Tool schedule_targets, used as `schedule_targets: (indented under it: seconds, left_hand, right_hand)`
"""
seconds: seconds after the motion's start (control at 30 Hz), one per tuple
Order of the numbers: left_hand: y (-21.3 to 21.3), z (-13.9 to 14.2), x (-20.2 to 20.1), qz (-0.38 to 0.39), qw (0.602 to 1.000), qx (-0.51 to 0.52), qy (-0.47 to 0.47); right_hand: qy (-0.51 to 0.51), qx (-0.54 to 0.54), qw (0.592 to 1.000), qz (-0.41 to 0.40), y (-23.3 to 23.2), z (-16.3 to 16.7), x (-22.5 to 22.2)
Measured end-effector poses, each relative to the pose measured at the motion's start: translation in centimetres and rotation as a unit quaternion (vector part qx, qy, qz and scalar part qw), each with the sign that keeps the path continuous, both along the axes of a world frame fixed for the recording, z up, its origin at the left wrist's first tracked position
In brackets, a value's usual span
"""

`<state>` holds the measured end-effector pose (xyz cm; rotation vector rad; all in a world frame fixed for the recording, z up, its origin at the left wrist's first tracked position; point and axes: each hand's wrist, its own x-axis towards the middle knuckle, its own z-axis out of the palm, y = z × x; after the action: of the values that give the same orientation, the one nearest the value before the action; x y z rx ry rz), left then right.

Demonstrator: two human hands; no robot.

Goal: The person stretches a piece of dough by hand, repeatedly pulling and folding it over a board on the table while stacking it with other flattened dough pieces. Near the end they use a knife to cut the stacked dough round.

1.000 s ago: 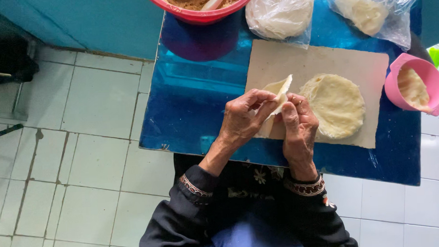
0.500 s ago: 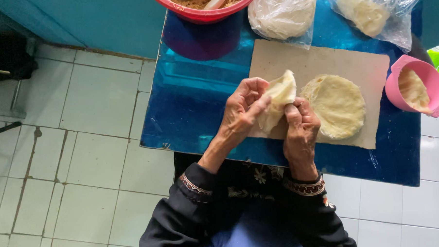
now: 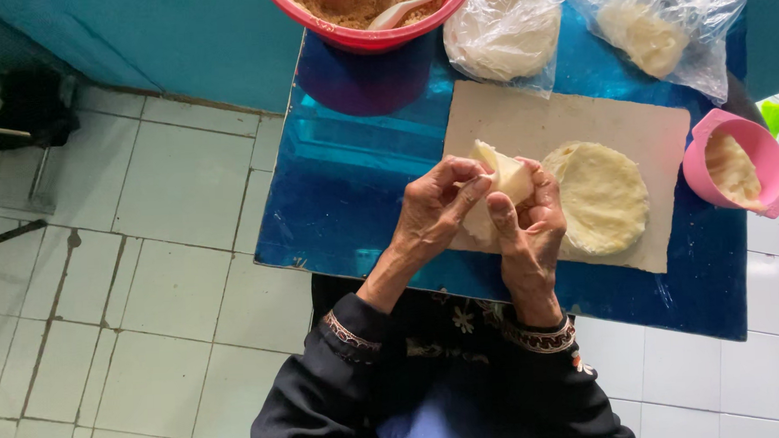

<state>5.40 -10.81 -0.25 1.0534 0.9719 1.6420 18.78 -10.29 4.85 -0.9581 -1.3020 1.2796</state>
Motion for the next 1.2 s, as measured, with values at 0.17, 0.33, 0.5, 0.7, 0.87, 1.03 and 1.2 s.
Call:
schedule_targets:
  seconds: [0.17, 0.33, 0.5, 0.7, 0.87, 1.03, 1.2]
  left_hand:
    - [0.2, 0.2, -0.1, -0.018, 0.998, -0.012, -0.054]
    - [0.4, 0.5, -1.0, 0.003, 0.981, -0.086, -0.176]
    - [0.1, 1.0, -0.9, -0.073, 0.987, -0.049, -0.136]
    - [-0.1, 1.3, -0.6, -0.075, 0.990, -0.036, -0.116]
    - [-0.2, 1.6, -0.3, -0.053, 0.999, 0.001, 0.006]
    - [0.1, 1.2, -0.5, -0.073, 0.988, -0.072, -0.112]
    - [0.2, 0.6, -0.2, -0.033, 0.999, 0.001, -0.005]
  right_hand:
    - [0.122, -0.073, 0.990, 0.020, 0.3, -0.1, 0.6]
    - [0.071, -0.055, 0.996, -0.018, -0.1, -1.3, 1.0]
    - [0.026, -0.061, 0.997, 0.028, 0.3, -1.3, 0.8]
    - [0.038, -0.043, 0.998, 0.031, 0.0, -1.0, 1.8]
    - [-0.095, -0.009, 0.995, 0.042, -0.1, -0.9, 1.7]
    - [-0.032, -0.023, 0.999, 0.028, -0.2, -0.1, 1.3]
    - [0.035, -0.024, 0.997, 0.068, 0.1, -0.2, 1.6]
